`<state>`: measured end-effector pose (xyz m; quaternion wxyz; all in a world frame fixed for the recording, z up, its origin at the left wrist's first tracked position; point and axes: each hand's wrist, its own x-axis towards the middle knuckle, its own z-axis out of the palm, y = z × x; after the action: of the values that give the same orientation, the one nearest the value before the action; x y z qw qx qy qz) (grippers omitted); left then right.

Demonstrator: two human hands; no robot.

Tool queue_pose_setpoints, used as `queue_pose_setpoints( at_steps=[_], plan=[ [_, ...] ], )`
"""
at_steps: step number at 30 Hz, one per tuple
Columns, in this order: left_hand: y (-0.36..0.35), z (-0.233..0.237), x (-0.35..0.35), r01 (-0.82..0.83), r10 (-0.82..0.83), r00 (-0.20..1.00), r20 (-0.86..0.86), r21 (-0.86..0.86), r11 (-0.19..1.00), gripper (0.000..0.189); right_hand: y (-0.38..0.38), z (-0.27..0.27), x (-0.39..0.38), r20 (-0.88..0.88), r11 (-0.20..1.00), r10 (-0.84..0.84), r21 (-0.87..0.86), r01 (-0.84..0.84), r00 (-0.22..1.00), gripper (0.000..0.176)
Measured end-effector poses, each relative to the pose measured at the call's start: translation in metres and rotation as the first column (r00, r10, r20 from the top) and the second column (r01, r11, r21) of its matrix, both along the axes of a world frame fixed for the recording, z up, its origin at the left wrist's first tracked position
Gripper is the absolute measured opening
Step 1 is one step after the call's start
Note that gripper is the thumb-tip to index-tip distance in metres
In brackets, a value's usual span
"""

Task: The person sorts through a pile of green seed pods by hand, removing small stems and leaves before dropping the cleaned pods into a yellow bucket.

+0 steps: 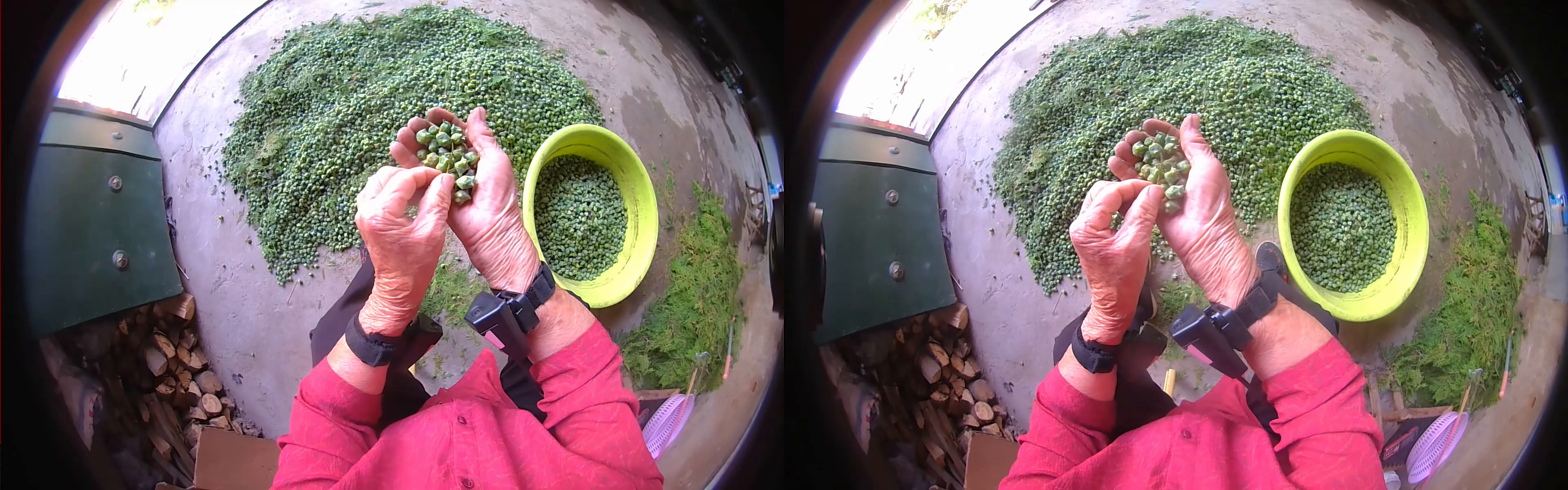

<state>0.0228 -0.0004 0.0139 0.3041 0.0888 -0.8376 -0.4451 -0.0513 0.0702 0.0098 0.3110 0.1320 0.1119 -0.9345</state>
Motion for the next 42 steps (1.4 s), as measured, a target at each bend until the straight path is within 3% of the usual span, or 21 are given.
queue_pose_setpoints(
  at_steps=[4,7,8,11,13,14,16,18,20,22,25,26,27,29,31,33,36,38,42],
  plan=[
    [0.001,0.002,0.001,-0.011,0.011,1.000,0.027,0.003,1.000,0.008,-0.002,0.001,0.002,0.046,0.999,0.002,0.052,-0.004,0.999,0.046],
    [0.000,0.000,0.001,0.001,-0.004,0.999,0.033,0.091,0.996,0.005,-0.002,-0.002,0.003,0.087,0.999,0.034,-0.011,-0.033,0.996,0.047],
    [0.000,-0.001,0.001,0.005,-0.016,0.998,0.053,0.191,0.982,0.003,-0.002,-0.001,0.003,0.087,0.999,0.034,-0.011,-0.033,0.996,0.047],
    [-0.001,-0.004,0.002,0.035,-0.054,0.997,0.049,0.333,0.942,0.002,0.000,0.009,0.008,0.027,0.997,0.024,0.067,-0.026,0.999,0.047],
    [-0.002,-0.004,0.002,0.065,-0.079,0.997,0.023,0.375,0.925,0.001,0.002,0.016,0.010,-0.039,0.974,0.003,0.228,0.006,0.999,0.047],
    [-0.004,-0.002,0.003,0.106,-0.113,0.994,-0.003,0.386,0.917,0.002,0.004,0.013,0.009,-0.041,0.974,0.000,0.228,0.009,0.999,0.047],
    [-0.004,0.002,0.005,0.150,-0.151,0.988,-0.028,0.396,0.906,0.002,0.008,0.003,0.008,-0.076,0.999,-0.010,0.051,0.014,0.997,0.045],
    [-0.004,0.010,0.009,0.135,-0.171,0.985,0.021,0.523,0.842,0.003,0.012,0.008,0.010,-0.104,0.995,-0.012,0.099,0.023,0.994,0.045],
    [-0.009,0.016,0.011,0.227,-0.265,0.964,0.015,0.471,0.852,0.003,0.014,0.009,0.009,-0.135,0.987,-0.014,0.158,0.036,0.991,0.044],
    [-0.017,0.027,0.013,0.419,-0.481,0.876,0.040,0.431,0.799,0.004,0.017,0.002,0.000,-0.014,0.995,-0.010,0.096,0.011,1.000,0.046],
    [-0.033,0.025,0.012,0.745,-0.935,0.350,0.047,0.591,0.309,0.021,0.018,-0.008,-0.011,0.007,0.995,0.023,0.092,-0.024,1.000,0.049],
    [-0.035,0.022,0.013,0.755,-0.961,0.268,0.070,0.605,0.255,0.024,0.018,-0.009,-0.012,-0.004,0.996,0.051,0.077,-0.051,0.999,0.050],
    [-0.036,0.023,0.015,0.754,-0.960,0.270,0.071,0.604,0.257,0.024,0.019,-0.009,-0.012,-0.004,0.996,0.054,0.076,-0.053,0.999,0.050],
    [-0.036,0.028,0.021,0.512,-0.775,0.616,0.142,0.675,0.531,0.025,0.020,-0.009,-0.012,-0.043,0.994,0.104,0.050,-0.102,0.994,0.052],
    [-0.027,0.027,0.013,0.276,-0.392,0.918,0.065,0.605,0.747,0.018,0.019,-0.009,-0.011,-0.035,0.989,0.126,0.077,-0.123,0.991,0.051],
    [-0.027,0.016,0.004,0.045,-0.102,0.991,0.082,0.520,0.853,0.010,0.018,-0.010,-0.008,-0.034,0.981,0.153,0.123,-0.148,0.988,0.053],
    [-0.028,0.013,-0.004,0.019,-0.040,0.999,0.030,0.507,0.862,0.012,0.012,-0.011,-0.003,-0.049,0.966,0.183,0.195,-0.170,0.982,0.053],
    [-0.027,0.008,-0.006,0.011,-0.024,0.997,0.073,0.172,0.985,0.015,0.012,-0.011,0.000,-0.057,0.951,0.219,0.238,-0.200,0.974,0.051],
    [-0.030,0.001,-0.009,-0.033,0.032,0.999,0.043,0.024,0.999,0.012,0.008,-0.008,0.005,-0.056,0.942,0.234,0.260,-0.212,0.971,0.052]
  ],
)
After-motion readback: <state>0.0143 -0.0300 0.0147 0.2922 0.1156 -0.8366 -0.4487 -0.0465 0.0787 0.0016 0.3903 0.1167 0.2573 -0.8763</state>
